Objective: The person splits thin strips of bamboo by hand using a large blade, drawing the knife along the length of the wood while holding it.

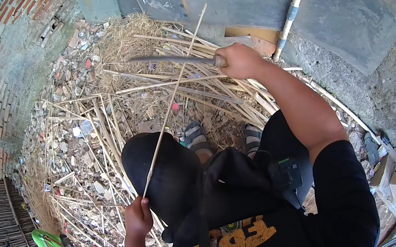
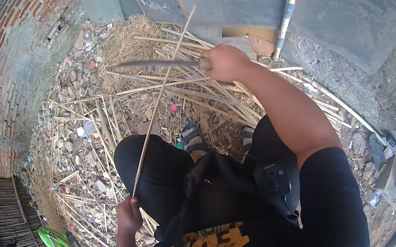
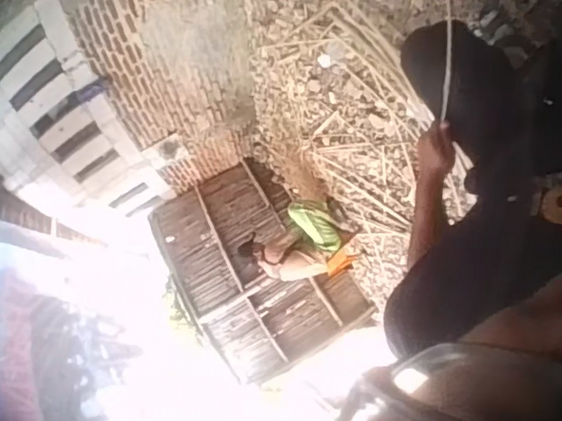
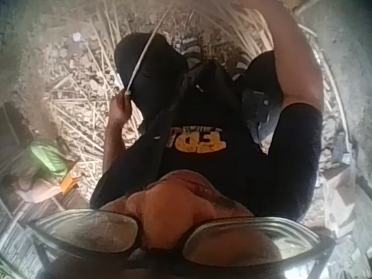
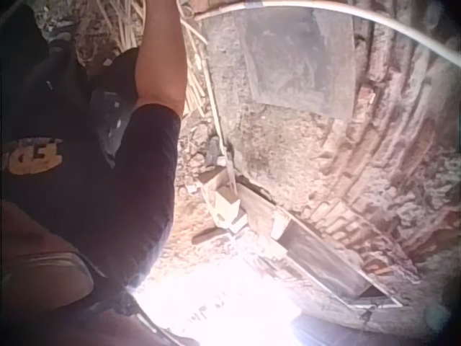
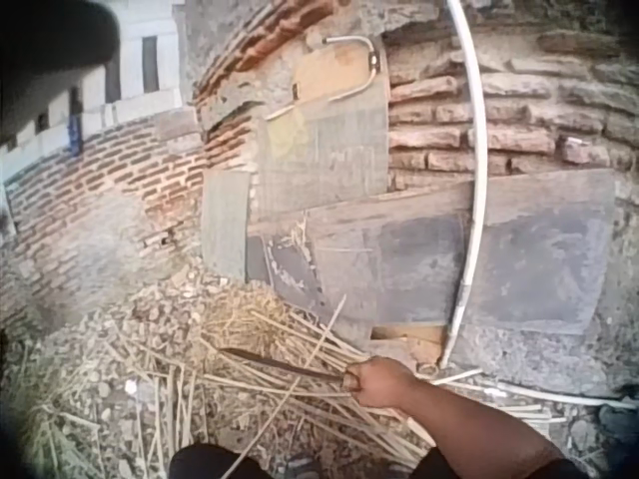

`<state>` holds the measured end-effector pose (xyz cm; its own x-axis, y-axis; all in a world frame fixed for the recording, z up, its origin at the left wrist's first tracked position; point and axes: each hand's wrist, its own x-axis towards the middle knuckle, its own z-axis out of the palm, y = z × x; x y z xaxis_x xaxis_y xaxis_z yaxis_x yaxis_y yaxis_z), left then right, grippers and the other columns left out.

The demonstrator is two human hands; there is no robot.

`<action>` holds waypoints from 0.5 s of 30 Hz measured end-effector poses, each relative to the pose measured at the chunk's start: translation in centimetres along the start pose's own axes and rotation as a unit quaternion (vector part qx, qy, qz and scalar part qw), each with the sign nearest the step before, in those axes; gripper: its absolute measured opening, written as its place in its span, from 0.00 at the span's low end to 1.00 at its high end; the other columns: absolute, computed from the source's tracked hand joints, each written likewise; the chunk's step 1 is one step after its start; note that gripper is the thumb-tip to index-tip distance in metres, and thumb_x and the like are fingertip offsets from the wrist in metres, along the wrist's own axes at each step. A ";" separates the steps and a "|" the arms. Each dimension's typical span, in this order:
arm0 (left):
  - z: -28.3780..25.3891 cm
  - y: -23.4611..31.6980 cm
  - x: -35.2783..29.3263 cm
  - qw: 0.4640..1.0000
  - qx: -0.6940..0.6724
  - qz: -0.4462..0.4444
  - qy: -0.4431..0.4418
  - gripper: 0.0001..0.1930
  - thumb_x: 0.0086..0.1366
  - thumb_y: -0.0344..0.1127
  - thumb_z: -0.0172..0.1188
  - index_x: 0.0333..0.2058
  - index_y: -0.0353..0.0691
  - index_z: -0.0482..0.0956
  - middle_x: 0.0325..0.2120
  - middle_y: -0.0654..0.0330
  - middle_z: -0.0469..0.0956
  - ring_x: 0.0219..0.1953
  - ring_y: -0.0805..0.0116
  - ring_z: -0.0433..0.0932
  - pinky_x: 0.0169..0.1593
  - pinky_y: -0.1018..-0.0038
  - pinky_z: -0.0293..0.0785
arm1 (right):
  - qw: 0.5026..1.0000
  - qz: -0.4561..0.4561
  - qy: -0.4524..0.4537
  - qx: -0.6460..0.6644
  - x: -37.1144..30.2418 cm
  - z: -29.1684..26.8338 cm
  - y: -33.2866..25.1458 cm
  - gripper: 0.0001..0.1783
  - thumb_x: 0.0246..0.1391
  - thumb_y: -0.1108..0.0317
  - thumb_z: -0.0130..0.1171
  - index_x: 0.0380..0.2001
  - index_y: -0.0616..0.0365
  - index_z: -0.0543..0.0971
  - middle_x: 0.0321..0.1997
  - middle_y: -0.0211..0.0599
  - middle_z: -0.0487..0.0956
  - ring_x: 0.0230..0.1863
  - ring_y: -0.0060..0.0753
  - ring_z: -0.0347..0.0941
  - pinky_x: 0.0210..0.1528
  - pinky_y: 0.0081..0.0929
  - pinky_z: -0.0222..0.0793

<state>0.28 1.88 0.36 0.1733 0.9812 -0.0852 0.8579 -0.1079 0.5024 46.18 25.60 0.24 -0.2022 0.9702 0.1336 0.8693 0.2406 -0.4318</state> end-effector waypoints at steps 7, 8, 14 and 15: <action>0.4 -0.5 -0.3 1.000 0.013 -0.003 -0.006 0.17 0.74 0.38 0.47 0.25 0.36 0.68 0.15 0.43 0.71 0.22 0.35 0.74 0.25 0.51 0.65 | 0.991 -0.082 -0.106 -0.017 -1.0 -0.4 -4.2 0.08 0.43 0.68 0.60 0.31 0.53 0.80 0.28 0.43 0.81 0.33 0.50 0.80 0.38 0.45 0.76; 0.6 -0.4 -0.2 1.000 0.025 0.003 -0.001 0.17 0.74 0.38 0.47 0.25 0.37 0.67 0.15 0.43 0.71 0.21 0.36 0.73 0.25 0.51 0.65 | 0.993 -0.064 -0.078 0.060 -0.4 0.7 -1.2 0.12 0.44 0.68 0.60 0.35 0.54 0.82 0.31 0.47 0.82 0.35 0.51 0.80 0.40 0.44 0.76; 0.0 0.2 -0.2 0.998 0.060 0.009 0.009 0.16 0.74 0.37 0.47 0.25 0.38 0.67 0.13 0.44 0.70 0.19 0.36 0.73 0.23 0.50 0.64 | 1.000 0.013 0.006 -0.015 -0.1 -1.2 0.5 0.15 0.44 0.67 0.63 0.39 0.53 0.82 0.34 0.49 0.83 0.38 0.52 0.80 0.43 0.46 0.76; 0.1 0.2 -0.3 0.998 0.061 0.009 0.010 0.16 0.73 0.37 0.47 0.25 0.38 0.67 0.13 0.44 0.70 0.19 0.37 0.72 0.23 0.50 0.64 | 0.999 0.002 -0.035 -0.028 -0.5 -1.4 -1.0 0.14 0.44 0.67 0.63 0.38 0.52 0.82 0.33 0.48 0.83 0.38 0.51 0.80 0.43 0.46 0.76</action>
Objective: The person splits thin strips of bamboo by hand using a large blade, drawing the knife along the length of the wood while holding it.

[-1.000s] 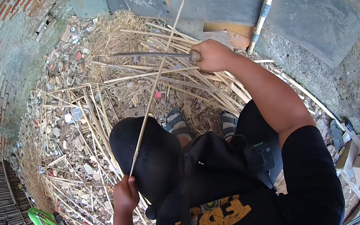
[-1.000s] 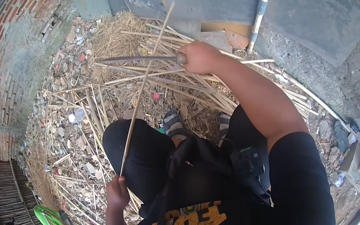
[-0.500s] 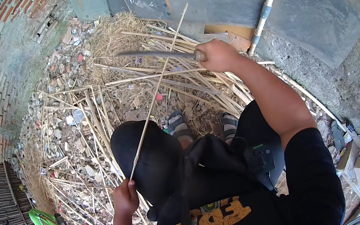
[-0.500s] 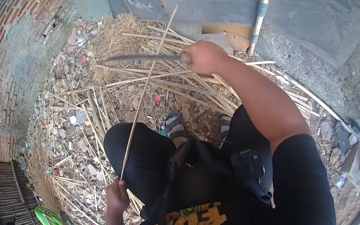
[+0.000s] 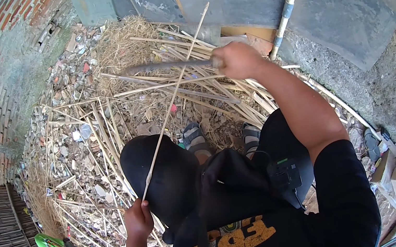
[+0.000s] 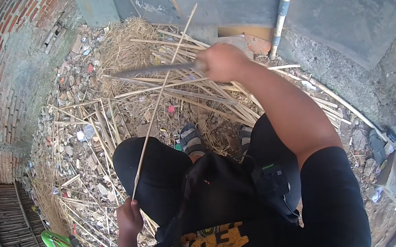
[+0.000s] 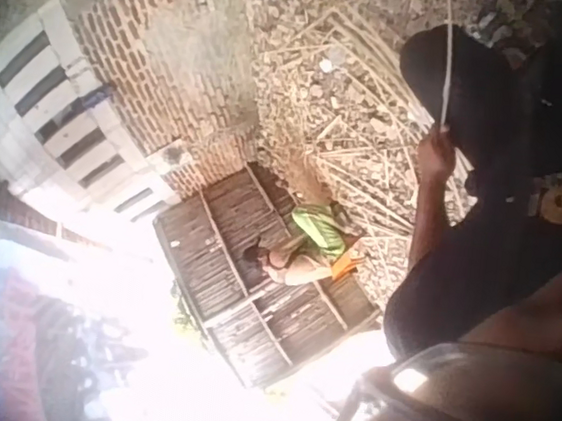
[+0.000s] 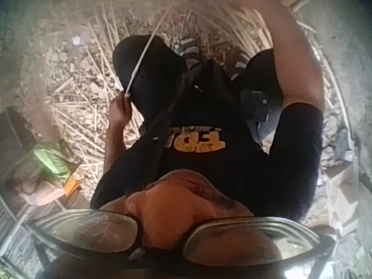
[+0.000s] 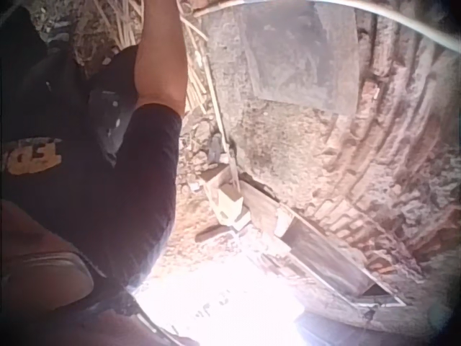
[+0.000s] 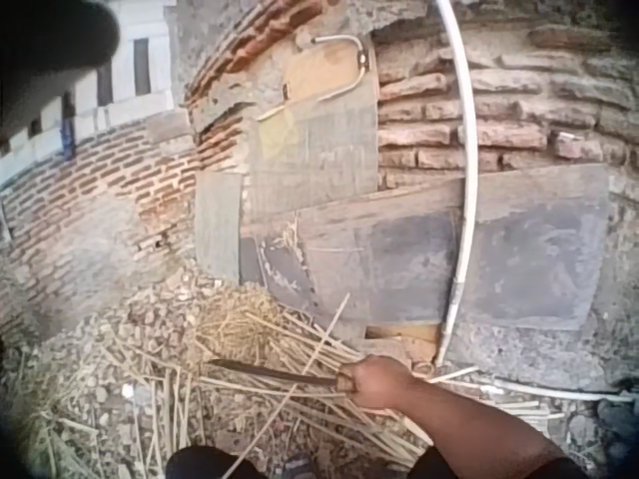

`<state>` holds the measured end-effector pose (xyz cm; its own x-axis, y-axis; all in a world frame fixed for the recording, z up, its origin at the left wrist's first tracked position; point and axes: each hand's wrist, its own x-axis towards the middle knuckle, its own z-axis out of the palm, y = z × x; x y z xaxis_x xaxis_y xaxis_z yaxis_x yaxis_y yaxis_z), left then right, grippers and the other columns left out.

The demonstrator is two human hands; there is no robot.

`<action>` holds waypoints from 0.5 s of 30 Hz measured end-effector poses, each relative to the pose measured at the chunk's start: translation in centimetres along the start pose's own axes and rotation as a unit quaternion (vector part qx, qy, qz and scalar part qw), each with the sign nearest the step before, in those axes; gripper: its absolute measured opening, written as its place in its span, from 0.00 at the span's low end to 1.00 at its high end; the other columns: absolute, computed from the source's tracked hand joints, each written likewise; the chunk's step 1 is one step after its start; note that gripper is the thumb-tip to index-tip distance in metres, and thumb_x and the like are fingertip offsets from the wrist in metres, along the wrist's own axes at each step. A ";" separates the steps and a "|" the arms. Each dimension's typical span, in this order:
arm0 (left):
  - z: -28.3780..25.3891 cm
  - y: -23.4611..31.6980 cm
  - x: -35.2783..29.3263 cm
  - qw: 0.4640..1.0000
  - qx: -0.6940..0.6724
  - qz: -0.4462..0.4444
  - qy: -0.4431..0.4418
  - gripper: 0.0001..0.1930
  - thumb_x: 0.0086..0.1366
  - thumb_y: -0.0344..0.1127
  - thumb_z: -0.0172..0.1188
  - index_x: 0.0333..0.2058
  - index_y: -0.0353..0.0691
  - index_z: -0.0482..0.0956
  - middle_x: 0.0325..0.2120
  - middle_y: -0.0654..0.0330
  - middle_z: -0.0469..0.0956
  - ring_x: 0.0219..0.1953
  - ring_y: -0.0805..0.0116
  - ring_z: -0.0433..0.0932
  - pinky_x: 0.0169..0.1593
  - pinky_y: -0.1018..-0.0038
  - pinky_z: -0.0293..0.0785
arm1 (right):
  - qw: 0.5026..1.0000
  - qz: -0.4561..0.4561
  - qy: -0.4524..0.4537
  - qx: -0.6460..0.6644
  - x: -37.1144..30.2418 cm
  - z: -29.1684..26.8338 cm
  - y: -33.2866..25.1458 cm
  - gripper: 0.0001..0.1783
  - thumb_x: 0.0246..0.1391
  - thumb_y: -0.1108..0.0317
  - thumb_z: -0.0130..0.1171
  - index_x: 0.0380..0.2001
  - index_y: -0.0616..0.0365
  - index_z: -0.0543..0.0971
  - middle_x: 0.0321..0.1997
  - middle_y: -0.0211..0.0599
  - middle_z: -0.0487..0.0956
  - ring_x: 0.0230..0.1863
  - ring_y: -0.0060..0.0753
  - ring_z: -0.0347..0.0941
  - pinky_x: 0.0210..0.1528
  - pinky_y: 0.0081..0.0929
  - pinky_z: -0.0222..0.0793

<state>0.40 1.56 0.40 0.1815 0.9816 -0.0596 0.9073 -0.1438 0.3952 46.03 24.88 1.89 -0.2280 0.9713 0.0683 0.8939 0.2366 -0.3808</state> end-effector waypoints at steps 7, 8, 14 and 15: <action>0.4 -0.5 0.6 1.000 -0.007 0.029 0.004 0.15 0.73 0.36 0.47 0.25 0.38 0.68 0.13 0.44 0.70 0.18 0.38 0.72 0.22 0.51 0.64 | 0.999 -0.018 -0.004 0.044 0.8 1.5 3.4 0.12 0.46 0.65 0.63 0.37 0.54 0.81 0.32 0.47 0.82 0.37 0.51 0.80 0.43 0.45 0.75; 0.1 -0.5 0.6 0.999 -0.028 0.023 0.002 0.16 0.74 0.36 0.47 0.25 0.37 0.68 0.14 0.44 0.70 0.19 0.38 0.73 0.22 0.52 0.64 | 0.996 0.013 0.066 0.065 1.0 1.6 4.6 0.14 0.47 0.65 0.63 0.38 0.55 0.81 0.33 0.48 0.82 0.38 0.52 0.79 0.43 0.44 0.75; -0.3 -0.7 0.2 0.997 -0.076 -0.007 -0.021 0.18 0.74 0.38 0.47 0.25 0.35 0.70 0.16 0.44 0.74 0.22 0.38 0.76 0.25 0.55 0.69 | 0.996 -0.034 0.065 0.040 -0.4 0.6 0.6 0.15 0.45 0.66 0.62 0.39 0.55 0.81 0.32 0.48 0.81 0.37 0.54 0.79 0.43 0.45 0.74; -0.3 -0.7 0.1 0.996 -0.087 -0.015 -0.023 0.18 0.75 0.38 0.47 0.25 0.35 0.71 0.17 0.45 0.75 0.23 0.38 0.77 0.26 0.55 0.70 | 0.998 -0.067 0.005 0.010 -0.6 0.2 -1.1 0.15 0.46 0.67 0.62 0.40 0.52 0.81 0.33 0.48 0.82 0.38 0.54 0.79 0.43 0.45 0.75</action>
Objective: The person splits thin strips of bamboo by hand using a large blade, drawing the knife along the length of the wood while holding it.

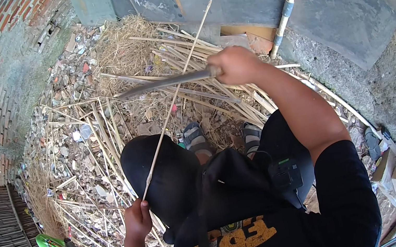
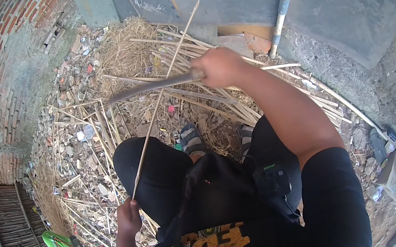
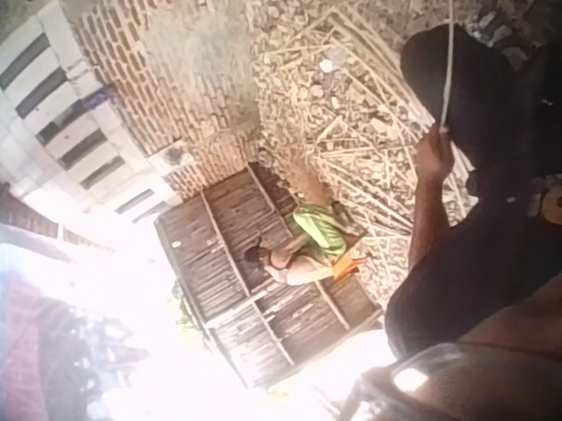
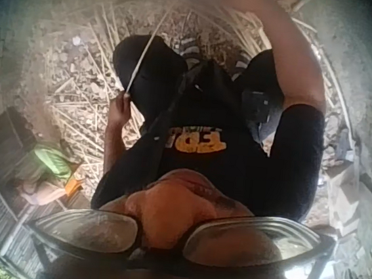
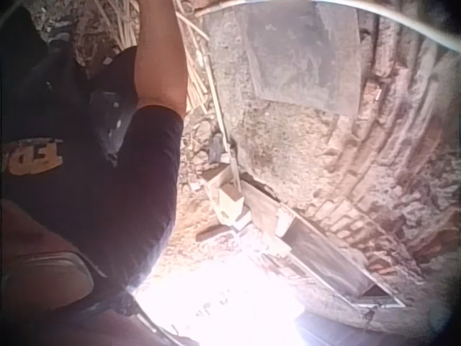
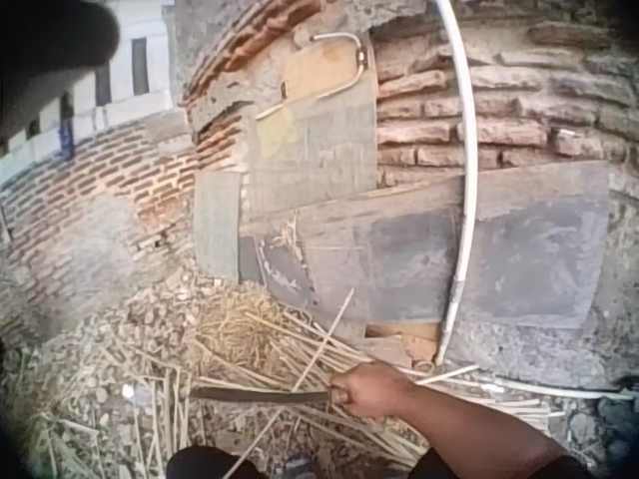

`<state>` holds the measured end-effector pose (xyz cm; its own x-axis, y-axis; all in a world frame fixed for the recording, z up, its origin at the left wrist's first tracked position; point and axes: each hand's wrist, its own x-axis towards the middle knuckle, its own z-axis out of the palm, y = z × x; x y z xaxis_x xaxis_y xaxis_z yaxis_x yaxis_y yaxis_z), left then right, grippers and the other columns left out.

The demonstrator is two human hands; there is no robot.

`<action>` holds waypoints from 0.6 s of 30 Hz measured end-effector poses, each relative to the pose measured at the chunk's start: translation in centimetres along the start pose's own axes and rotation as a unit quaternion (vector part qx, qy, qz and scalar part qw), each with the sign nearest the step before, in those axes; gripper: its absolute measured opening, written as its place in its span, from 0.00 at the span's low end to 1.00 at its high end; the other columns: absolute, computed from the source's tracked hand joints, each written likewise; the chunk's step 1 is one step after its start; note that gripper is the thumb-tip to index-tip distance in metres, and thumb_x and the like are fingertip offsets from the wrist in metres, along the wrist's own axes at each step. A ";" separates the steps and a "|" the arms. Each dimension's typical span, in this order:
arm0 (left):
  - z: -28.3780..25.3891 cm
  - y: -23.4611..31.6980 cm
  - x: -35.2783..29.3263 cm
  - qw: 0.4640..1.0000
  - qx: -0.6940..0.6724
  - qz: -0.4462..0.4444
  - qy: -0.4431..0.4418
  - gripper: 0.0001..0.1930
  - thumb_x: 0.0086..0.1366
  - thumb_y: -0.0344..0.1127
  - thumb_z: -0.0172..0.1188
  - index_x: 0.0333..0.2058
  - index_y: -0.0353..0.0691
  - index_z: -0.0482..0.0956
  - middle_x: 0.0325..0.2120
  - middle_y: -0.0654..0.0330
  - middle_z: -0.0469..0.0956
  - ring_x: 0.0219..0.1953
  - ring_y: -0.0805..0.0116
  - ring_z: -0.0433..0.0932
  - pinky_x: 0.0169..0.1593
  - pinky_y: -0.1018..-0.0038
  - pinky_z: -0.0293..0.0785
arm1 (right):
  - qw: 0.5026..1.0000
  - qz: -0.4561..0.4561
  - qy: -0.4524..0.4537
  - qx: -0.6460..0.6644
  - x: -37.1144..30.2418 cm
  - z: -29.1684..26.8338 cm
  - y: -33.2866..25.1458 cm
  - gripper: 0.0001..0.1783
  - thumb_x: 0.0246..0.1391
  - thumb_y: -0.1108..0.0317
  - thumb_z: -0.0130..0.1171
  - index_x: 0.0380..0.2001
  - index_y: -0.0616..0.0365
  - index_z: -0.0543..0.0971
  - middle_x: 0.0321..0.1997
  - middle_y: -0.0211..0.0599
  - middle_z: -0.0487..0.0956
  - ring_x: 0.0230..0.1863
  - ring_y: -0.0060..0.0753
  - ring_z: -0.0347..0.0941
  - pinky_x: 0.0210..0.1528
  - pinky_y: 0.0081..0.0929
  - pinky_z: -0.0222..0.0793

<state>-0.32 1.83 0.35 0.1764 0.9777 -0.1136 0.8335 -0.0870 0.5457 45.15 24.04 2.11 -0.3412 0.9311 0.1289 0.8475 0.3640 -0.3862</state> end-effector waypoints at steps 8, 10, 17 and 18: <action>-0.1 -0.3 0.3 1.000 0.009 0.007 -0.003 0.19 0.75 0.40 0.46 0.25 0.35 0.72 0.18 0.45 0.77 0.24 0.39 0.78 0.28 0.56 0.71 | 0.992 0.094 0.066 0.053 0.5 0.9 5.3 0.17 0.47 0.65 0.62 0.43 0.54 0.82 0.36 0.50 0.83 0.40 0.55 0.80 0.45 0.45 0.75; -0.1 -0.2 0.4 1.000 0.006 0.015 0.000 0.19 0.75 0.40 0.46 0.25 0.35 0.72 0.18 0.46 0.76 0.24 0.39 0.78 0.28 0.56 0.71 | 0.986 0.105 0.127 0.041 0.3 1.0 5.4 0.19 0.48 0.63 0.64 0.44 0.57 0.81 0.35 0.53 0.82 0.40 0.56 0.79 0.45 0.44 0.75; 0.1 0.9 -0.4 0.997 0.068 -0.009 0.019 0.17 0.74 0.40 0.48 0.26 0.37 0.73 0.17 0.47 0.75 0.23 0.40 0.76 0.27 0.54 0.70 | 0.999 0.020 -0.018 -0.029 0.0 -0.3 -0.4 0.15 0.45 0.67 0.62 0.39 0.51 0.82 0.34 0.45 0.84 0.40 0.51 0.81 0.44 0.48 0.76; 0.2 1.0 -0.3 0.992 0.120 -0.007 0.039 0.16 0.73 0.40 0.49 0.27 0.38 0.73 0.17 0.48 0.74 0.23 0.40 0.76 0.27 0.53 0.70 | 1.000 0.001 -0.010 -0.025 0.0 0.1 -0.1 0.14 0.47 0.63 0.64 0.39 0.52 0.81 0.33 0.45 0.83 0.38 0.49 0.81 0.42 0.46 0.76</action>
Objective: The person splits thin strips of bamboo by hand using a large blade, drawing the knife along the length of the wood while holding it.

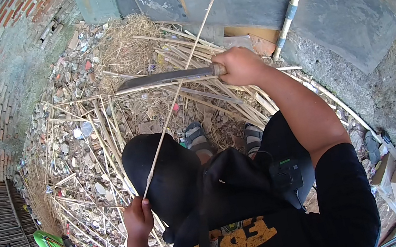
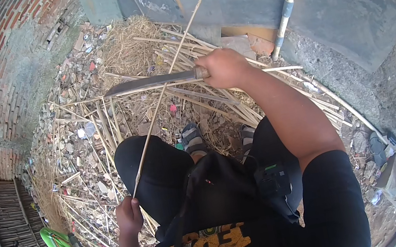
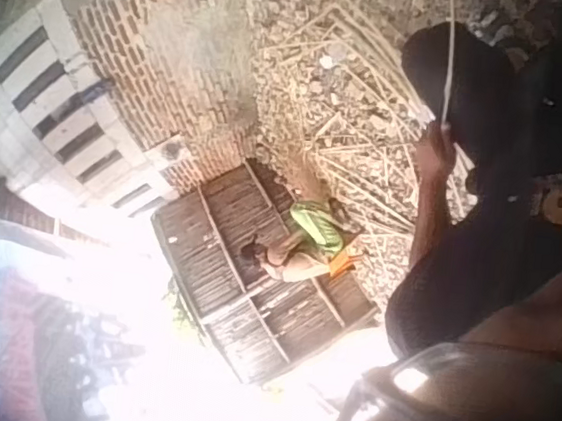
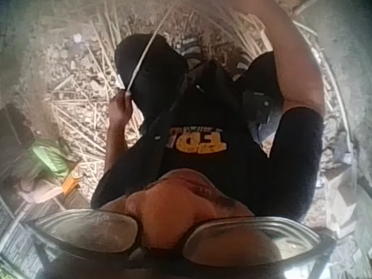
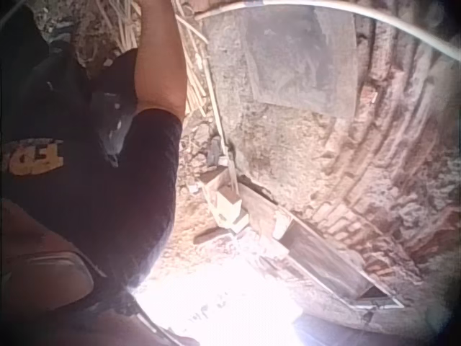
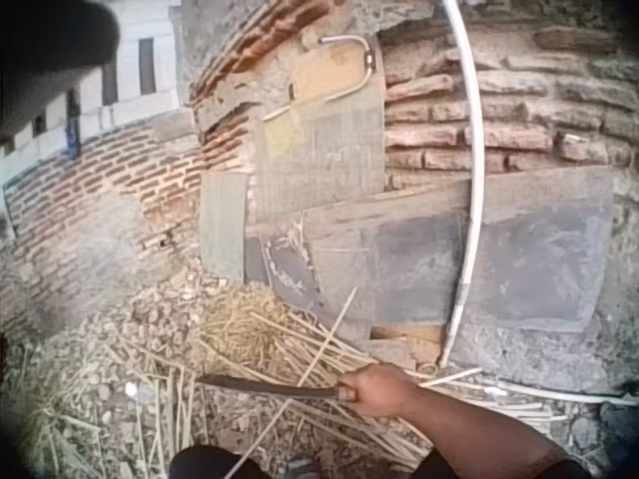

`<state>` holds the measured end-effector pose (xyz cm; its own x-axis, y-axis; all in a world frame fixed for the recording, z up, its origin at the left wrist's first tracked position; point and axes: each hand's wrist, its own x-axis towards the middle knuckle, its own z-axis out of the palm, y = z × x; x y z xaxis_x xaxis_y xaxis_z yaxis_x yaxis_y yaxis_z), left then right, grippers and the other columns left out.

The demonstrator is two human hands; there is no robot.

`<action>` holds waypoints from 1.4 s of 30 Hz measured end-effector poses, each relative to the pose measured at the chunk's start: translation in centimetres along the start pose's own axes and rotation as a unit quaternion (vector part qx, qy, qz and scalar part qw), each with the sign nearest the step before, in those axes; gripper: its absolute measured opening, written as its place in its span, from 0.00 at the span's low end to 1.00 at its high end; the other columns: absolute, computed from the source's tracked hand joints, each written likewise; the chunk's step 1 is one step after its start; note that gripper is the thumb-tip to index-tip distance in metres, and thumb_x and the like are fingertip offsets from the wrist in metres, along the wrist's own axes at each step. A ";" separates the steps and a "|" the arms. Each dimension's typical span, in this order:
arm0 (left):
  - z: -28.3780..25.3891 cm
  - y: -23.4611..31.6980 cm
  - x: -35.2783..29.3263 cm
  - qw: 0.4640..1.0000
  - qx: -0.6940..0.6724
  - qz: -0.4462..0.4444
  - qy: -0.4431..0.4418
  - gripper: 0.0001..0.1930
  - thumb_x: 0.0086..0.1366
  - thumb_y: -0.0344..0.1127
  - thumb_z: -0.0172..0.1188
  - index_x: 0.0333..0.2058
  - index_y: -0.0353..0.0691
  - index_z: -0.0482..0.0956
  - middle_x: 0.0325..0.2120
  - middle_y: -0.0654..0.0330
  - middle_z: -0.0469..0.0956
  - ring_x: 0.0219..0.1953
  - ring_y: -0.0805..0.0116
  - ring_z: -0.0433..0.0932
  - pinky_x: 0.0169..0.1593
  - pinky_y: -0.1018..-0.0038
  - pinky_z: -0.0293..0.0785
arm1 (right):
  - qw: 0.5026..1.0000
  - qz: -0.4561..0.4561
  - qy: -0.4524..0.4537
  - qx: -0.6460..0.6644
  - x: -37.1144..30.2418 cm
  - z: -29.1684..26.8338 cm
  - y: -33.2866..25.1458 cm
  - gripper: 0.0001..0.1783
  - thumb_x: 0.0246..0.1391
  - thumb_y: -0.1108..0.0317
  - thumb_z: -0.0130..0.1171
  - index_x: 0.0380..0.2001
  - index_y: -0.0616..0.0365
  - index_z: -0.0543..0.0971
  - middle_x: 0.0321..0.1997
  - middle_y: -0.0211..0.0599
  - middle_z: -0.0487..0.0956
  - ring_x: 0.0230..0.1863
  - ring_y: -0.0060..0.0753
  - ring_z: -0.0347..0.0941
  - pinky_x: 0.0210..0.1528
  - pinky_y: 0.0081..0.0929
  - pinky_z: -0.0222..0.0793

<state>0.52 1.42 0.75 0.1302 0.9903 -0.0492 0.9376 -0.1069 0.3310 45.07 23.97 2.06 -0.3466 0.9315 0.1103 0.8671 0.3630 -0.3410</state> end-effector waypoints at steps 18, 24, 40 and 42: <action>-3.2 0.7 2.4 0.997 0.008 0.080 -0.002 0.12 0.65 0.40 0.63 0.29 0.38 0.77 0.21 0.50 0.76 0.25 0.45 0.77 0.29 0.56 0.72 | 0.886 -0.093 -0.061 0.450 0.0 3.4 -2.9 0.17 0.52 0.66 0.71 0.45 0.55 0.81 0.53 0.33 0.81 0.46 0.26 0.77 0.51 0.29 0.72; -4.5 0.6 3.7 0.998 0.023 0.048 -0.036 0.10 0.66 0.39 0.62 0.33 0.38 0.78 0.24 0.47 0.79 0.29 0.43 0.79 0.32 0.54 0.74 | 0.835 0.035 -0.095 0.542 -0.4 1.6 -3.2 0.18 0.54 0.69 0.68 0.49 0.53 0.81 0.57 0.31 0.80 0.28 0.14 0.72 0.28 0.17 0.68; -1.3 1.6 1.1 0.995 -0.102 -0.013 0.010 0.12 0.71 0.37 0.54 0.32 0.34 0.75 0.17 0.46 0.75 0.22 0.42 0.77 0.27 0.57 0.69 | 0.936 -0.065 0.067 0.340 -0.6 2.1 -2.1 0.22 0.51 0.63 0.70 0.51 0.50 0.81 0.38 0.34 0.85 0.32 0.33 0.80 0.36 0.33 0.74; -0.8 1.4 0.7 0.994 -0.108 -0.018 0.009 0.12 0.72 0.37 0.54 0.32 0.34 0.75 0.17 0.46 0.75 0.22 0.43 0.77 0.27 0.57 0.69 | 0.945 -0.136 0.156 0.253 -0.7 2.1 -2.3 0.21 0.50 0.66 0.71 0.49 0.50 0.81 0.37 0.35 0.85 0.29 0.34 0.80 0.36 0.32 0.74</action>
<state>1.64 2.05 1.92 0.0894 0.9948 -0.0479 0.8503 -0.0512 0.5238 42.60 22.43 0.74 -0.3414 0.7947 0.5020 0.4521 0.6070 -0.6535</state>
